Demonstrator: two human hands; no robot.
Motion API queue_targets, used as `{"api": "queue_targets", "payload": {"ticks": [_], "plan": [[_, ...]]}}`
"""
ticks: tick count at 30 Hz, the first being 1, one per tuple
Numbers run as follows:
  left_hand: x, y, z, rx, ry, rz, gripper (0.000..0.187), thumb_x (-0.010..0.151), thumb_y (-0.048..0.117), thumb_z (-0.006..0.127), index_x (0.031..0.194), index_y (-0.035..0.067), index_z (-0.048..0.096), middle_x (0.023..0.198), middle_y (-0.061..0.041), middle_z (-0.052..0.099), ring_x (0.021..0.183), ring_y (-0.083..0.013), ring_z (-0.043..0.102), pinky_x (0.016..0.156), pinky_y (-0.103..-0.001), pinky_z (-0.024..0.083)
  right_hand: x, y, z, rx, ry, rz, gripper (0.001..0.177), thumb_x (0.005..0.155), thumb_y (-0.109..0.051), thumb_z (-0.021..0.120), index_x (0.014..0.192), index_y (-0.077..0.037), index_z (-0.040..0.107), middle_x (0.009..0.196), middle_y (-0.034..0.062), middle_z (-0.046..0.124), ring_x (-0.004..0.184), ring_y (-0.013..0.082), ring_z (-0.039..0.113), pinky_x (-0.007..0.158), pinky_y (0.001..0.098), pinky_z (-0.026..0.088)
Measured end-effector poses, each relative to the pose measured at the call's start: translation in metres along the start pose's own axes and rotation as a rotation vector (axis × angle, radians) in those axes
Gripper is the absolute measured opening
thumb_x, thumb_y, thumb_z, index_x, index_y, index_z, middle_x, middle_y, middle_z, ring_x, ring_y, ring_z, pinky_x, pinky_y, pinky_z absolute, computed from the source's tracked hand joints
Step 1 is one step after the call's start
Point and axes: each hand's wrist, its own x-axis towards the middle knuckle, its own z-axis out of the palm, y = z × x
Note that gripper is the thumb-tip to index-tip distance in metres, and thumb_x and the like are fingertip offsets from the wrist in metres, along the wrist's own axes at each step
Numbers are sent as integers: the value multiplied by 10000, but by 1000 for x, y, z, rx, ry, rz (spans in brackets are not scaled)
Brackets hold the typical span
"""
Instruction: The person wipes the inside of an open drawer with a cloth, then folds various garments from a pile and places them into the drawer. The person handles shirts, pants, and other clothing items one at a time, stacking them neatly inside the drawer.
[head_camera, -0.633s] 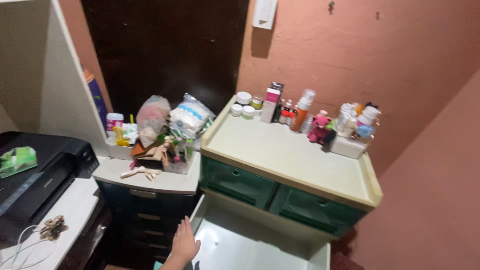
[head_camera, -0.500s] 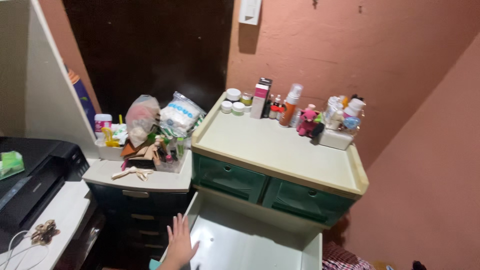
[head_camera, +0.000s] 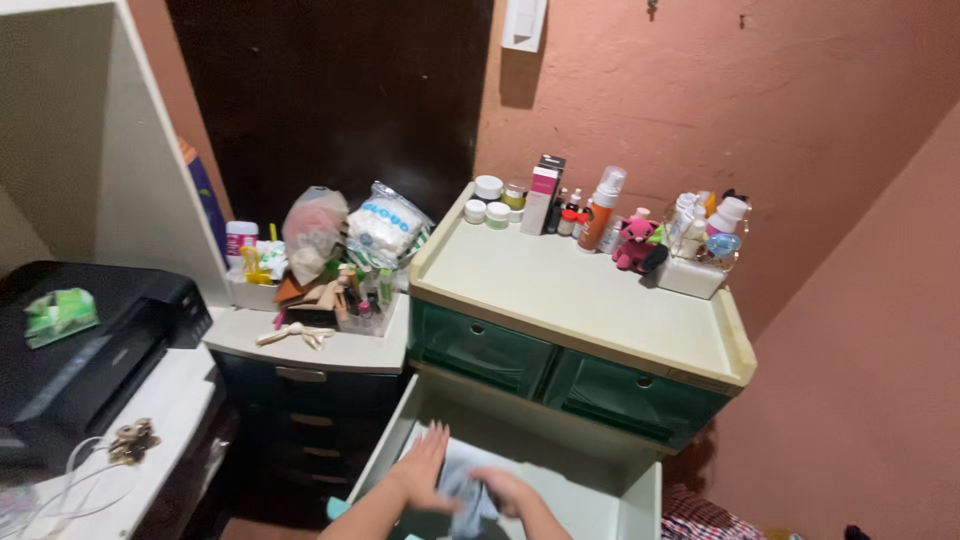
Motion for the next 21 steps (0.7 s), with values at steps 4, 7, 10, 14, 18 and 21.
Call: {"api": "queue_targets", "payload": {"ticks": [4, 7, 10, 14, 18, 21], "plan": [[16, -14, -11, 196, 222, -276, 1247, 813, 581, 771, 1577, -79, 39, 1667, -303, 66, 1572, -431, 37, 1279, -469, 77, 4, -49, 22, 95, 392, -372, 399, 878, -158, 730, 1249, -57, 622, 1064, 141, 716, 938, 294, 698, 864, 485, 567], [3, -42, -13, 173, 120, -469, 1151, 904, 522, 723, 1577, -73, 3, 1683, -285, 15, 1583, -396, -11, 1283, -465, 48, 11, -60, 40, -108, 708, -567, 510, 813, -71, 747, 1294, -110, 580, 1127, 97, 730, 1010, 252, 694, 893, 423, 560], [-6, -82, -7, 117, -25, -524, 1070, 988, 495, 633, 1605, -53, -48, 1701, -261, -35, 1583, -375, -32, 1283, -456, 57, 32, -59, 51, -62, 740, -568, 543, 851, -90, 687, 1363, -127, 511, 1141, 90, 682, 1019, 257, 665, 881, 445, 558], [-8, -116, 33, -342, 213, -359, 824, 1038, 486, 497, 1610, 62, 81, 1680, -206, 154, 1563, -349, 153, 1258, -449, 176, 88, -49, 86, 201, 484, -425, 504, 942, -253, 646, 1397, -125, 469, 1170, 140, 637, 993, 280, 645, 872, 491, 551], [-5, -132, 60, -686, 387, -282, 710, 994, 407, 392, 1635, 178, 189, 1523, -228, 483, 1415, -369, 483, 1162, -394, 392, 138, -33, 126, 558, -59, -358, 561, 998, -499, 547, 1358, -69, 526, 1175, 155, 654, 976, 292, 657, 877, 489, 563], [-3, -138, 62, -664, 275, -377, 712, 1005, 432, 366, 1651, 213, 164, 1441, -252, 573, 1349, -404, 546, 1119, -411, 437, 155, -34, 132, 620, 121, -501, 532, 988, -507, 517, 1319, -95, 578, 1171, 115, 717, 1016, 235, 689, 917, 398, 547]]}}
